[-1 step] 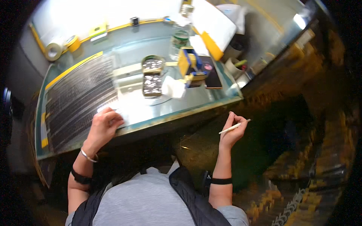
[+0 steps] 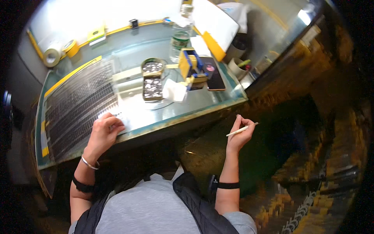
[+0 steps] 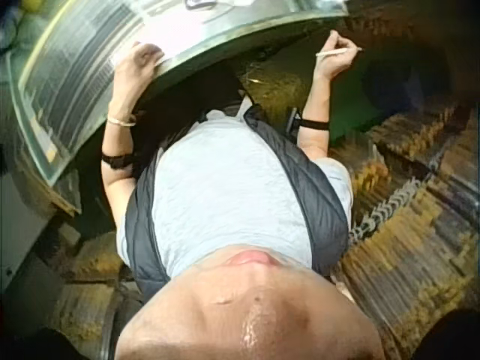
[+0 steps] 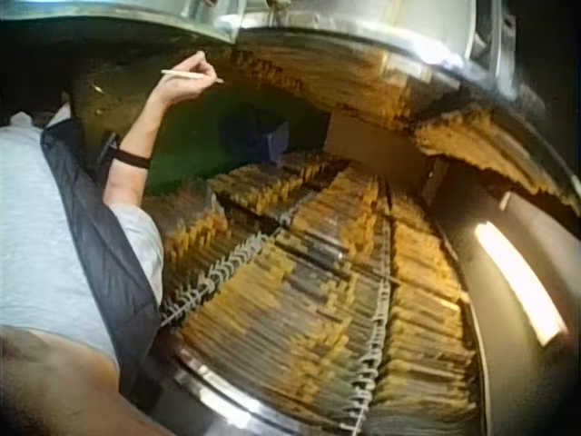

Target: Assembling small metal pins or components into a large grid structure on a lighted assembly table.

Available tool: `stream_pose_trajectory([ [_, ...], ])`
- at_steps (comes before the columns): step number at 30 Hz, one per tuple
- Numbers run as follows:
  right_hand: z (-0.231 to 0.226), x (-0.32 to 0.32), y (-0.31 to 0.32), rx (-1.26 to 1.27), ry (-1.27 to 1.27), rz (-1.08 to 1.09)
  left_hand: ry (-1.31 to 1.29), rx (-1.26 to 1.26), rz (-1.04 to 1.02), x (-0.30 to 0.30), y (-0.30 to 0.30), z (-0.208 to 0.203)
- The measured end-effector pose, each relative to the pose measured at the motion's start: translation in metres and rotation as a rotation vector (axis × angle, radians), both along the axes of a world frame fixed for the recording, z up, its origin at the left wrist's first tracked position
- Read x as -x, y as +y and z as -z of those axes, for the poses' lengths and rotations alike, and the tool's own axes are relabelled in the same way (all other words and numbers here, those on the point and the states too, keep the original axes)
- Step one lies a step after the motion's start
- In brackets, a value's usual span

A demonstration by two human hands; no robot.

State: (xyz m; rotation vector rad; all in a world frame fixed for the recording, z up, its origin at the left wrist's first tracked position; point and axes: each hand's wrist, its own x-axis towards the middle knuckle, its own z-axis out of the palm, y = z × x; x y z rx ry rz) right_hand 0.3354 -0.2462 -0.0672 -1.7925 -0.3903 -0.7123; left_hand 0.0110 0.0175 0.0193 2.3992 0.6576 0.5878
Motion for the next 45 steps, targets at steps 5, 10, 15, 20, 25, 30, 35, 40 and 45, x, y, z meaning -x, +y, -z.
stream_pose_trajectory([
  [5, 0.012, -0.023, -0.001, 0.103, -0.090, 0.140, 0.141, 0.016, 0.009, -0.007, 0.002, -0.012],
  [10, 0.029, -0.012, 0.027, 0.174, -0.137, 0.132, -0.030, -0.178, 0.041, -0.001, -0.005, 0.003],
  [15, 0.033, -0.001, 0.015, 0.124, -0.075, -0.005, -0.083, -0.243, 0.080, 0.003, -0.012, 0.004],
  [20, -0.003, 0.031, 0.031, -0.099, -0.086, -0.271, -0.189, -0.177, 0.142, -0.030, 0.000, -0.022],
  [25, -0.041, 0.092, 0.087, -0.038, -0.319, -0.699, -0.140, -0.022, 0.102, -0.094, 0.027, -0.029],
  [30, -0.046, 0.114, 0.104, -0.027, -0.228, -0.872, -0.122, 0.089, 0.088, -0.105, 0.034, -0.021],
  [35, -0.047, 0.118, 0.101, -0.115, 0.022, -1.032, 0.038, -0.155, 0.135, -0.050, 0.035, -0.036],
  [40, -0.060, 0.124, 0.105, -0.062, 0.028, -1.201, 0.183, -0.439, -0.036, 0.035, -0.005, 0.005],
  [45, -0.061, 0.146, 0.126, 0.241, -0.184, -1.310, 0.042, -0.410, -0.097, 0.059, -0.036, 0.018],
])
